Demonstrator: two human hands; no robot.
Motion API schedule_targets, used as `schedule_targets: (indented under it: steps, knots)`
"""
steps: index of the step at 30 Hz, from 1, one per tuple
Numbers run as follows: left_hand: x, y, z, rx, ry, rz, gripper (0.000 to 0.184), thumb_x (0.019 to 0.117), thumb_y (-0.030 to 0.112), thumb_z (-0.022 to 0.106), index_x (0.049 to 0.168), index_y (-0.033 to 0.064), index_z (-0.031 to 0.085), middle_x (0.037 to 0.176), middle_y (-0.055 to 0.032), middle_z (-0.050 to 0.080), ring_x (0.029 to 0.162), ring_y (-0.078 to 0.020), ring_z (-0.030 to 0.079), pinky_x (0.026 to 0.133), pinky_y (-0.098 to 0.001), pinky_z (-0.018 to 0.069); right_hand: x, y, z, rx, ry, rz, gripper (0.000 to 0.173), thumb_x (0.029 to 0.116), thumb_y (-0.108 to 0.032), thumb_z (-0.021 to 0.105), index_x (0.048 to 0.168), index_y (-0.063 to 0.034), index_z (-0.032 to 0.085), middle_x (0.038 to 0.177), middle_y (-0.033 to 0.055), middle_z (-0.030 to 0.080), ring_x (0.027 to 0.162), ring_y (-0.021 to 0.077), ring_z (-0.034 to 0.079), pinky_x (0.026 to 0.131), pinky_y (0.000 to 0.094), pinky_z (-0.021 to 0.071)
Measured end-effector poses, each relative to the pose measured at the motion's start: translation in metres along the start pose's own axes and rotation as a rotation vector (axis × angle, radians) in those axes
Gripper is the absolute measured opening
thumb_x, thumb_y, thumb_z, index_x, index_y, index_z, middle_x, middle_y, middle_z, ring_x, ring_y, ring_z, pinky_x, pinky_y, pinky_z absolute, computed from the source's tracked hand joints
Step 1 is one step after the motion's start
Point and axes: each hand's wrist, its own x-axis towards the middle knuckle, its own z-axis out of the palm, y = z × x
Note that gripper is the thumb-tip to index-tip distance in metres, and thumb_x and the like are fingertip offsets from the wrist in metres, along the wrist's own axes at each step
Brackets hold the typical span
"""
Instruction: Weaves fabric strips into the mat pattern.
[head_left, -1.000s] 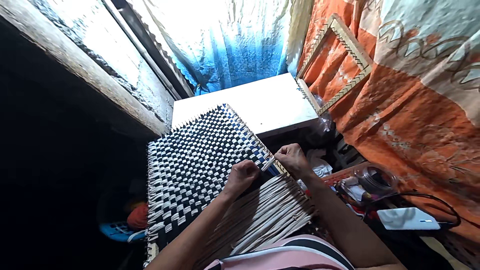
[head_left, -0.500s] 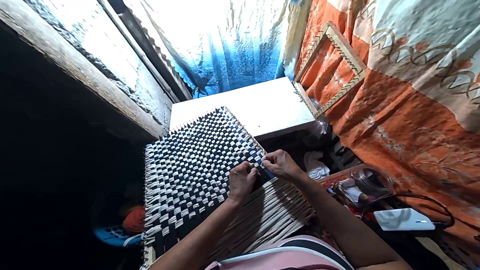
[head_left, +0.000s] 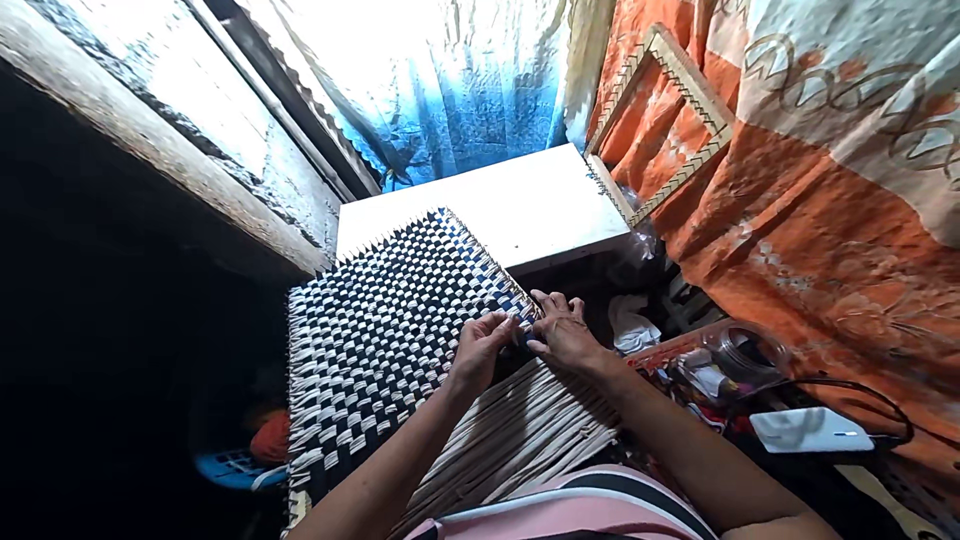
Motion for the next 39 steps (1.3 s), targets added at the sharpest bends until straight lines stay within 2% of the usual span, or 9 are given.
schedule_targets:
  steps: [4, 13, 16, 20, 24, 32, 34, 37, 39]
  knots:
    - [0.007, -0.015, 0.003, 0.299, 0.010, 0.092, 0.013, 0.0992, 0.005, 0.061, 0.106, -0.0026, 0.070, 0.093, -0.0066, 0.069, 0.079, -0.0091, 0.066, 0.073, -0.0249, 0.0555, 0.003, -0.001, 0.001, 0.063, -0.055, 0.037, 0.024, 0.0973, -0.027, 0.064, 0.100, -0.0058, 0.074, 0.164, 0.0102, 0.034, 0.150, 0.0363, 0.026, 0.114, 0.0662, 0.0212]
    - [0.004, -0.030, 0.015, 0.965, -0.039, 0.085, 0.018, 0.0958, 0.007, 0.062, 0.105, -0.0005, 0.076, 0.112, -0.0193, 0.063, 0.100, -0.0203, 0.062, 0.092, -0.0294, 0.0506, 0.005, 0.000, -0.006, 0.483, -0.086, 0.211, 0.019, 0.0972, -0.015, 0.062, 0.094, 0.0016, 0.071, 0.156, 0.0120, 0.044, 0.141, 0.0320, 0.040, 0.110, 0.0580, 0.0332]
    - [0.003, -0.039, 0.021, 0.951, 0.006, 0.126, 0.017, 0.0942, 0.005, 0.062, 0.101, -0.0023, 0.076, 0.111, -0.0209, 0.063, 0.104, -0.0222, 0.063, 0.095, -0.0300, 0.0506, 0.004, 0.001, -0.007, 0.537, -0.092, 0.221, 0.017, 0.0983, -0.015, 0.063, 0.096, 0.0003, 0.071, 0.154, 0.0127, 0.045, 0.137, 0.0309, 0.043, 0.109, 0.0564, 0.0351]
    - [0.000, -0.060, 0.017, 0.758, 0.075, 0.224, 0.020, 0.0970, 0.006, 0.060, 0.103, -0.0001, 0.078, 0.111, -0.0171, 0.063, 0.104, -0.0174, 0.061, 0.093, -0.0291, 0.0505, -0.002, -0.001, -0.016, 0.239, -0.101, 0.152, 0.021, 0.0971, -0.008, 0.059, 0.104, -0.0089, 0.078, 0.159, 0.0028, 0.045, 0.147, 0.0301, 0.034, 0.116, 0.0613, 0.0221]
    - [-0.003, -0.052, 0.014, 0.705, 0.017, 0.086, 0.028, 0.0978, 0.006, 0.055, 0.114, 0.0059, 0.077, 0.126, -0.0148, 0.061, 0.123, -0.0258, 0.051, 0.108, -0.0420, 0.0397, -0.004, -0.002, -0.010, 0.042, -0.046, 0.138, 0.020, 0.1000, -0.021, 0.062, 0.105, -0.0119, 0.079, 0.161, 0.0014, 0.042, 0.147, 0.0322, 0.035, 0.116, 0.0662, 0.0165]
    - [-0.007, -0.058, 0.006, 0.631, -0.038, 0.177, 0.030, 0.0971, 0.005, 0.053, 0.114, 0.0080, 0.078, 0.131, -0.0156, 0.057, 0.123, -0.0239, 0.049, 0.107, -0.0379, 0.0400, 0.000, 0.003, -0.002, 0.424, 0.041, 0.178, 0.016, 0.0939, -0.013, 0.065, 0.095, -0.0061, 0.079, 0.156, 0.0067, 0.048, 0.135, 0.0286, 0.048, 0.111, 0.0578, 0.0317]
    - [-0.008, -0.062, 0.007, 0.620, -0.005, 0.243, 0.027, 0.0949, 0.004, 0.057, 0.112, 0.0063, 0.079, 0.129, -0.0169, 0.058, 0.121, -0.0216, 0.052, 0.105, -0.0329, 0.0433, 0.002, 0.004, -0.004, 0.546, 0.079, 0.182, 0.017, 0.0926, -0.012, 0.068, 0.100, 0.0000, 0.076, 0.149, 0.0092, 0.055, 0.125, 0.0244, 0.056, 0.107, 0.0496, 0.0415]
    - [-0.010, -0.061, 0.011, 0.675, 0.077, 0.333, 0.027, 0.0920, 0.005, 0.061, 0.112, 0.0078, 0.079, 0.125, -0.0181, 0.060, 0.119, -0.0209, 0.056, 0.103, -0.0301, 0.0459, 0.005, 0.006, -0.009, 0.804, 0.163, 0.239, 0.050, 0.0900, -0.008, 0.071, 0.137, 0.0009, 0.056, 0.097, 0.0090, 0.072, 0.082, 0.0134, 0.068, 0.078, 0.0324, 0.0558]
    - [-0.011, -0.061, 0.013, 0.715, 0.146, 0.409, 0.021, 0.0923, 0.008, 0.066, 0.107, 0.0081, 0.081, 0.117, -0.0182, 0.063, 0.114, -0.0198, 0.060, 0.100, -0.0280, 0.0490, 0.006, 0.011, -0.011, 0.894, 0.186, 0.266, 0.045, 0.0913, -0.006, 0.070, 0.134, 0.0027, 0.057, 0.095, 0.0111, 0.071, 0.082, 0.0143, 0.067, 0.077, 0.0331, 0.0553]
